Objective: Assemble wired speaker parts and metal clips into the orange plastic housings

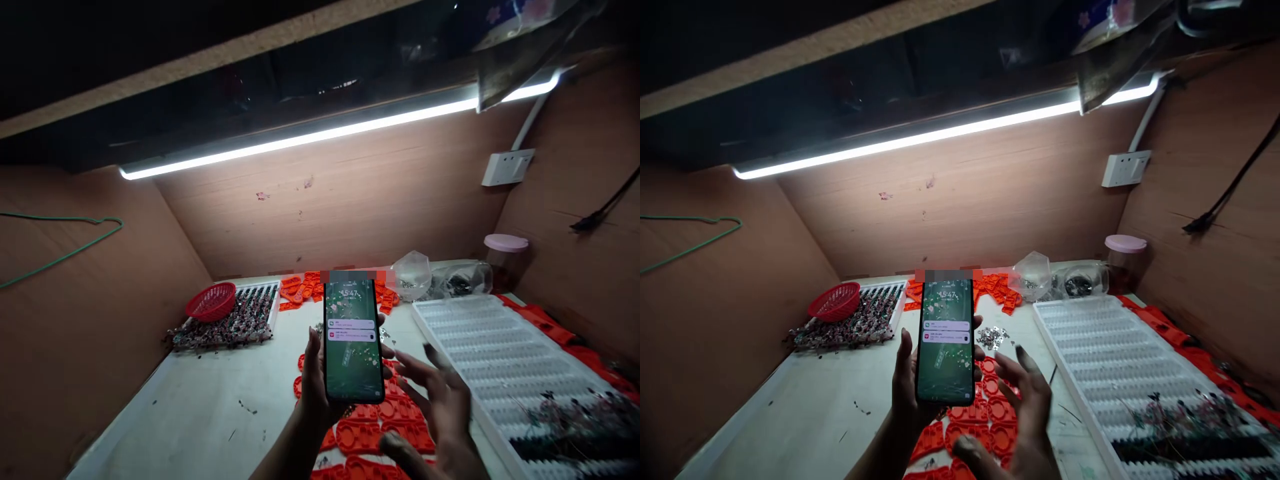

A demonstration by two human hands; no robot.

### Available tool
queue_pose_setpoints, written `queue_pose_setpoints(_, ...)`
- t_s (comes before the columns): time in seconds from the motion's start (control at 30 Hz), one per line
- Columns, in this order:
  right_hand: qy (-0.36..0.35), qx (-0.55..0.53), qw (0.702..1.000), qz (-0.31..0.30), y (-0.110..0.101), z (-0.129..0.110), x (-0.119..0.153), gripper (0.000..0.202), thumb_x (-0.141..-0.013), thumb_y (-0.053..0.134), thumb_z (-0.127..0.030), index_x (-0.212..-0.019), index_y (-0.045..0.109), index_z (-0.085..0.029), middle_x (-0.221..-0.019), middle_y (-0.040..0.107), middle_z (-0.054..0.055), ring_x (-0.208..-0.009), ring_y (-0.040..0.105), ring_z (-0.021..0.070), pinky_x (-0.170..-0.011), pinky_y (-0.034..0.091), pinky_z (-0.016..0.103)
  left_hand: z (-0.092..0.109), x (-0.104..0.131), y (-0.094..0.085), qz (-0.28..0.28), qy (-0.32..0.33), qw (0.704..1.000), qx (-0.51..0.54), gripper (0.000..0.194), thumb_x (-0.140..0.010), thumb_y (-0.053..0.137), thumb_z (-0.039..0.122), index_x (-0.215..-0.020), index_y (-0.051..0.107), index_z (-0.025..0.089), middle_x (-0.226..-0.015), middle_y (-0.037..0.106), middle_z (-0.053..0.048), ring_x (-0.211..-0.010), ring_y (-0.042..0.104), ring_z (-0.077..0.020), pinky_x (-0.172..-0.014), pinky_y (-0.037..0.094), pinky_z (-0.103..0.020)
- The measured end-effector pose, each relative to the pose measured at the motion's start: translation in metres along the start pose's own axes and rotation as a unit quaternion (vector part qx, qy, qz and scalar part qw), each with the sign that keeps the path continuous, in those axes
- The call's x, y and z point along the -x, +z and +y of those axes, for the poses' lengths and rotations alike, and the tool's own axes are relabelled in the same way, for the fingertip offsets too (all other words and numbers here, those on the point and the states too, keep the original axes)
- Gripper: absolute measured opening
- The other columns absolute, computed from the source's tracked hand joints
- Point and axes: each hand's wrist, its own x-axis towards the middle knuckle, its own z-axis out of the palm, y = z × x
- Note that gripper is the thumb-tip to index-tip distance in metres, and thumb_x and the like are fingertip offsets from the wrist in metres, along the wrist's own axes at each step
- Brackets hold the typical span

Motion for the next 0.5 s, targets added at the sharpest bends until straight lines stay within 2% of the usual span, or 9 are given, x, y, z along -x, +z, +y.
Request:
queue_pose_setpoints(0.07,0.013,-0.098,0.995,-0.021,0.020,-0.008,-0.014,0.088,-0.075,0.070,-0.043,-0.142,0.015,-0.027,-0.138,0.038,0.013,-0.123,0.046,0.0286,-0.097,0.047,0.043,-0.007,0.004,0.003,-0.011,0.003,1.000,-0.001,0.080,-0.073,0.051,0.072,-0.126,0.057,0.012,-0.105,0.067,-0.019,-0.093,0.065,-0.0325,-0.082,0.049,-0.042)
queue_pose_setpoints(0.17,0.056,-0.171,0.982,-0.058,0.039,-0.012,-0.024,0.084,-0.079,0.067,-0.042,-0.141,0.012,-0.027,-0.133,0.040,0.014,-0.114,0.055,0.0250,-0.087,0.053,0.037,-0.014,0.010,0.004,-0.027,0.009,1.000,0.005,0.079,-0.074,0.050,0.072,-0.125,0.059,0.012,-0.108,0.066,-0.019,-0.102,0.061,-0.0357,-0.088,0.046,-0.045)
queue_pose_setpoints(0.3,0.072,-0.185,0.978,-0.066,0.044,-0.008,-0.020,0.076,-0.079,0.067,-0.041,-0.138,0.021,-0.028,-0.136,0.037,0.013,-0.113,0.057,0.0245,-0.088,0.054,0.033,-0.017,0.015,0.000,-0.012,0.017,1.000,0.016,0.080,-0.072,0.052,0.072,-0.125,0.059,0.012,-0.110,0.066,-0.019,-0.110,0.057,-0.0367,-0.094,0.043,-0.046)
queue_pose_setpoints(0.5,0.085,-0.236,0.965,-0.076,0.043,-0.012,-0.018,0.082,-0.079,0.067,-0.039,-0.139,0.012,-0.029,-0.128,0.048,0.011,-0.109,0.060,0.0233,-0.089,0.054,0.033,-0.017,0.015,-0.001,-0.013,0.010,0.999,0.041,0.080,-0.071,0.053,0.072,-0.125,0.058,0.013,-0.115,0.064,-0.018,-0.116,0.053,-0.0373,-0.097,0.041,-0.047)
